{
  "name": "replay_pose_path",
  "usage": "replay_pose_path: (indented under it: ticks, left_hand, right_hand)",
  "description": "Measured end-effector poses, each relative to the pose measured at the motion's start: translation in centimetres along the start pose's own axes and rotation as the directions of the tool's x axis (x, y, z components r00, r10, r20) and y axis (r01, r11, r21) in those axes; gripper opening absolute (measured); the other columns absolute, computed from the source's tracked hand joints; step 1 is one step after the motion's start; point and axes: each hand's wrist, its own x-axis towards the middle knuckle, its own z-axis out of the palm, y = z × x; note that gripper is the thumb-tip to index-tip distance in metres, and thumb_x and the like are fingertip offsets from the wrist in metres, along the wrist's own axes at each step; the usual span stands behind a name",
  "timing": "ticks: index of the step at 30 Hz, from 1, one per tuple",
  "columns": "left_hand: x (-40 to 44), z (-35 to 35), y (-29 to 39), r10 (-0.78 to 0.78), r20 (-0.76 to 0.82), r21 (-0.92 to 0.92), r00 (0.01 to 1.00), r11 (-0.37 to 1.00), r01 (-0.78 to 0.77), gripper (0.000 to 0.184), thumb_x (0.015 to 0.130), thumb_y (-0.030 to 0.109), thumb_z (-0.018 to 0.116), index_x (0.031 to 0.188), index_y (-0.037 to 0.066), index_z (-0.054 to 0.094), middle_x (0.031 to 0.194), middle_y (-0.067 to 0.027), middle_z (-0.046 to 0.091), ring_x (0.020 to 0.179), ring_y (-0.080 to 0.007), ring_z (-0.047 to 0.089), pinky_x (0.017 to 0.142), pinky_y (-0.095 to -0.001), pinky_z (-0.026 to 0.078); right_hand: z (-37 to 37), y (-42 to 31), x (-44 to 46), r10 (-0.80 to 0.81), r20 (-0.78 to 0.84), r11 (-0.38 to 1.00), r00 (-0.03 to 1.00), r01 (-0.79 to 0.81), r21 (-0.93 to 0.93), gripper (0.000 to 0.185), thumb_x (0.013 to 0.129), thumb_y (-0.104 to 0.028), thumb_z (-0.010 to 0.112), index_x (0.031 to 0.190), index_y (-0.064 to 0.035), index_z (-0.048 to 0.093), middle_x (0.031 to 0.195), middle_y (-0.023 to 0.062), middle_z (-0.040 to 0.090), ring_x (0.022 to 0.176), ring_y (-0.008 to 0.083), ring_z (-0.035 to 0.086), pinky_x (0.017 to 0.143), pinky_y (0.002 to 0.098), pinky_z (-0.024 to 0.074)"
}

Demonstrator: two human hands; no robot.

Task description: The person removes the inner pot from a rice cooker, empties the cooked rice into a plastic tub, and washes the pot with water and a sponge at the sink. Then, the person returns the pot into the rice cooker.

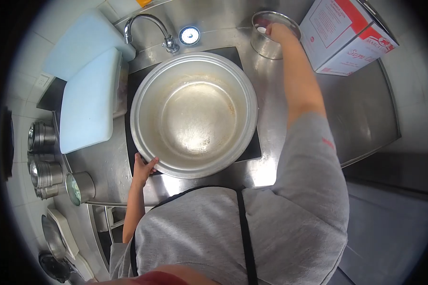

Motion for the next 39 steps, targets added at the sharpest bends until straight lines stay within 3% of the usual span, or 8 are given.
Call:
replay_pose_path:
  ticks: [3, 8, 10, 18, 24, 26, 36, 39]
  left_hand:
    - [-0.2, 0.4, -0.4, -0.004, -0.007, -0.049, 1.000, 0.999, 0.003, 0.050, 0.074, 0.021, 0.073, 0.094, 0.000, 0.033, 0.073, -0.0123, 0.057, 0.052, -0.0133, 0.055, 0.044, -0.0235, 0.047]
    - [0.3, -0.2, -0.1, -0.081, -0.005, 0.017, 0.997, 0.997, 0.081, 0.052, 0.074, 0.022, 0.073, 0.100, -0.002, 0.034, 0.086, -0.0161, 0.057, 0.066, -0.0184, 0.059, 0.054, -0.0272, 0.051]
    - [1.9, -1.9, -1.1, 0.310, -0.010, 0.284, 0.951, 0.913, -0.294, 0.064, 0.073, 0.023, 0.074, 0.113, -0.007, 0.033, 0.102, -0.0207, 0.054, 0.088, -0.0271, 0.058, 0.074, -0.0354, 0.050]
    - [7.7, -6.6, 18.3, 0.508, -0.149, 0.173, 0.849, 0.858, -0.483, 0.090, 0.075, 0.048, 0.066, 0.136, 0.001, 0.019, 0.129, -0.0240, 0.039, 0.113, -0.0309, 0.047, 0.091, -0.0379, 0.040]
    - [14.2, -4.7, 26.7, 0.334, -0.197, -0.018, 0.922, 0.939, -0.344, 0.082, 0.082, 0.055, 0.050, 0.139, 0.006, 0.019, 0.137, -0.0171, 0.033, 0.121, -0.0282, 0.039, 0.096, -0.0404, 0.035]
    - [18.3, -4.4, 26.8, 0.432, -0.024, -0.267, 0.901, 0.866, -0.422, 0.037, 0.087, 0.035, 0.053, 0.082, -0.001, 0.052, 0.062, -0.0064, 0.052, 0.053, -0.0174, 0.045, 0.051, -0.0298, 0.040]
    - [18.9, 1.4, 28.8, 0.681, -0.059, 0.393, 0.730, 0.688, -0.610, 0.051, 0.089, 0.043, 0.043, 0.108, -0.004, 0.051, 0.091, -0.0191, 0.062, 0.085, -0.0266, 0.061, 0.071, -0.0391, 0.047]
    - [16.8, 3.1, 29.0, 0.760, 0.077, 0.229, 0.645, 0.616, -0.753, 0.059, 0.088, 0.048, 0.043, 0.118, -0.004, 0.045, 0.094, -0.0191, 0.061, 0.087, -0.0272, 0.060, 0.074, -0.0379, 0.047]
  right_hand:
    - [1.9, 3.0, 3.1, -0.090, 0.403, 0.961, 0.911, 0.186, -0.205, 0.029, 0.087, -0.023, 0.045, 0.112, -0.0153, 0.058, 0.115, 0.0109, 0.058, 0.106, 0.0250, 0.054, 0.091, 0.0347, 0.0392]
    - [2.2, 0.4, 1.8, 0.185, 0.260, 0.944, 0.948, -0.098, -0.314, 0.034, 0.092, -0.026, 0.035, 0.123, -0.0228, 0.048, 0.135, 0.0108, 0.039, 0.118, 0.0298, 0.043, 0.099, 0.0370, 0.0340]
    - [4.0, 4.0, 4.5, 0.012, 0.347, 0.734, 0.938, 0.227, -0.640, 0.035, 0.089, -0.031, 0.040, 0.120, -0.0198, 0.051, 0.126, 0.0128, 0.044, 0.115, 0.0306, 0.045, 0.098, 0.0394, 0.0352]
    - [1.0, 5.4, 4.2, 0.128, -0.116, 0.989, 0.985, -0.118, 0.089, 0.052, 0.075, -0.030, 0.060, 0.116, -0.0015, 0.046, 0.109, 0.0260, 0.056, 0.102, 0.0416, 0.053, 0.089, 0.0425, 0.0409]
    - [0.6, 5.5, 3.4, 0.192, -0.192, 0.981, 0.963, -0.195, 0.000, 0.042, 0.077, -0.018, 0.053, 0.112, 0.0015, 0.042, 0.106, 0.0301, 0.055, 0.104, 0.0422, 0.052, 0.090, 0.0442, 0.0401]
    - [1.2, 5.7, 4.1, 0.167, -0.217, 0.985, 0.962, -0.171, 0.002, 0.042, 0.077, -0.019, 0.054, 0.111, 0.0023, 0.042, 0.101, 0.0326, 0.055, 0.099, 0.0446, 0.053, 0.086, 0.0464, 0.0413]
    - [1.0, 2.9, 2.5, 0.293, -0.415, 0.956, 0.861, -0.268, 0.119, 0.044, 0.077, -0.026, 0.058, 0.103, 0.0060, 0.045, 0.096, 0.0304, 0.057, 0.094, 0.0426, 0.055, 0.082, 0.0437, 0.0420]
    - [2.2, -2.3, -0.5, 0.437, -0.539, 0.681, 0.720, 0.126, 0.721, 0.043, 0.076, -0.025, 0.064, 0.104, 0.0027, 0.047, 0.100, 0.0185, 0.055, 0.088, 0.0284, 0.057, 0.078, 0.0361, 0.0445]
